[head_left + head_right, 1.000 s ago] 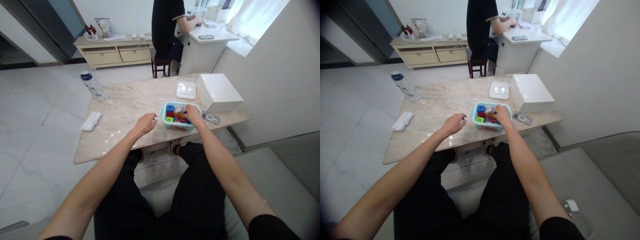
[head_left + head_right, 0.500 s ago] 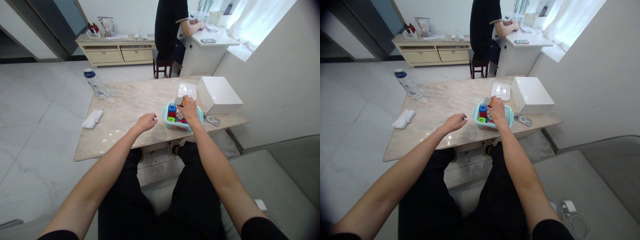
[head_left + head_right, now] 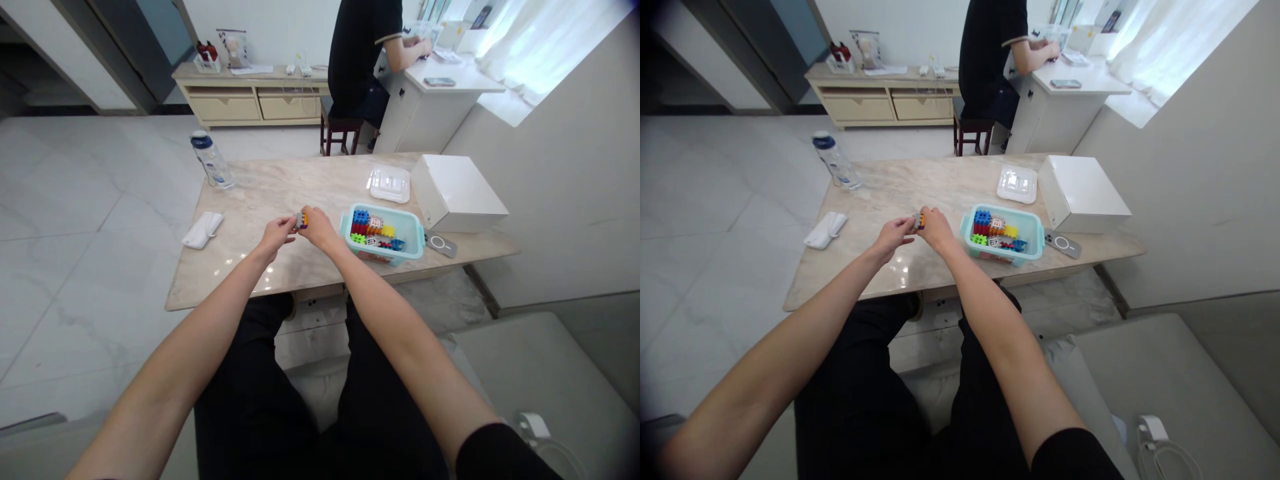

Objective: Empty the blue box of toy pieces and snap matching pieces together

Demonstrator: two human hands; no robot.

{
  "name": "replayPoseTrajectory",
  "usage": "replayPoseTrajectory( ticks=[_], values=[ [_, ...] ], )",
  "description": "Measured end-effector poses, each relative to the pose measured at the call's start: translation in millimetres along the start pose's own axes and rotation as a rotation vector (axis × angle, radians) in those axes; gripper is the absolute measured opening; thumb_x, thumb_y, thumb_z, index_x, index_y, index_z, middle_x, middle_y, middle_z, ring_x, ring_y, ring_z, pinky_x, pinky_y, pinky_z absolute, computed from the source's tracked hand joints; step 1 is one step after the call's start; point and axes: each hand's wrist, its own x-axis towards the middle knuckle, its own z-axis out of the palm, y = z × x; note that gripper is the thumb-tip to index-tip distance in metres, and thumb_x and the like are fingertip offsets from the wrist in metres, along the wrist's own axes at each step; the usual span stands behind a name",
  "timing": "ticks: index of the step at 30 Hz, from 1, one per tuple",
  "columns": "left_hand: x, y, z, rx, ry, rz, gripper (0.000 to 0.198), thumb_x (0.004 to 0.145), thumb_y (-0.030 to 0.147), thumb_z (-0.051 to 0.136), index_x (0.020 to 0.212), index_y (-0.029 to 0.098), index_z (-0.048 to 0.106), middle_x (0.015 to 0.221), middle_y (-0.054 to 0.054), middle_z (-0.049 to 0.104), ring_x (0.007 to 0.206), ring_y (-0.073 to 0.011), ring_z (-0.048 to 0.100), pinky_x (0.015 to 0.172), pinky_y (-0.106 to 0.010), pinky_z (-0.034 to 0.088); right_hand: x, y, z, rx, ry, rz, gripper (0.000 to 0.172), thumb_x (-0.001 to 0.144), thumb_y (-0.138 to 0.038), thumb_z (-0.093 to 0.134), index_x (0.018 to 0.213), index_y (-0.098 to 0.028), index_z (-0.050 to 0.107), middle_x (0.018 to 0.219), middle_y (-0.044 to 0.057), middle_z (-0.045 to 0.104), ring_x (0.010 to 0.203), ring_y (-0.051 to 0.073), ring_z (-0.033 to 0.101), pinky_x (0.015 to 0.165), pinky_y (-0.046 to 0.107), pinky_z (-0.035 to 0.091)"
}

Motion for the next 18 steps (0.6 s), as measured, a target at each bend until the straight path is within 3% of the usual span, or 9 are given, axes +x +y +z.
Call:
replayPoseTrajectory(
  ticks=[4,8,13,18],
  values=[
    [0,-16,-35.7,0.038,0.146,-0.044,0.048,0.080,0.060,0.091,0.102,0.019,0.078,0.099,-0.009,0.081,0.085,-0.0168,0.069,0.069,-0.024,0.050,15,-24,26,0.000,-0.084,-0.039,0.042,0.094,-0.031,0.083,0.131,-0.019,0.065,0.126,0.012,0.074,0.113,0.027,0.071,0.096,0.033,0.056],
    [-1,-28,-59.5,0.047,0.102,-0.164,0.045,0.078,0.057,0.094,0.095,0.019,0.078,0.096,-0.009,0.081,0.082,-0.0166,0.069,0.068,-0.025,0.050,22,-30,45,-0.011,-0.185,-0.043,0.042,0.094,-0.030,0.085,0.129,-0.017,0.066,0.127,0.010,0.077,0.111,0.024,0.072,0.092,0.028,0.054],
    [3,-42,-59.4,0.127,0.157,-0.167,0.038,0.086,0.050,0.090,0.089,0.018,0.072,0.090,-0.008,0.079,0.082,-0.0182,0.074,0.068,-0.025,0.051,23,-10,62,-0.056,-0.263,0.111,0.043,0.092,-0.031,0.088,0.126,-0.015,0.067,0.125,0.015,0.079,0.112,0.029,0.076,0.092,0.031,0.058],
    [12,-57,-47.0,0.205,0.170,-0.208,0.035,0.087,0.040,0.091,0.085,0.019,0.064,0.075,-0.004,0.074,0.071,-0.0190,0.076,0.063,-0.025,0.050,25,11,66,-0.075,-0.257,0.244,0.055,0.091,-0.026,0.086,0.138,-0.014,0.062,0.138,0.022,0.073,0.126,0.032,0.074,0.102,0.035,0.059]
  ],
)
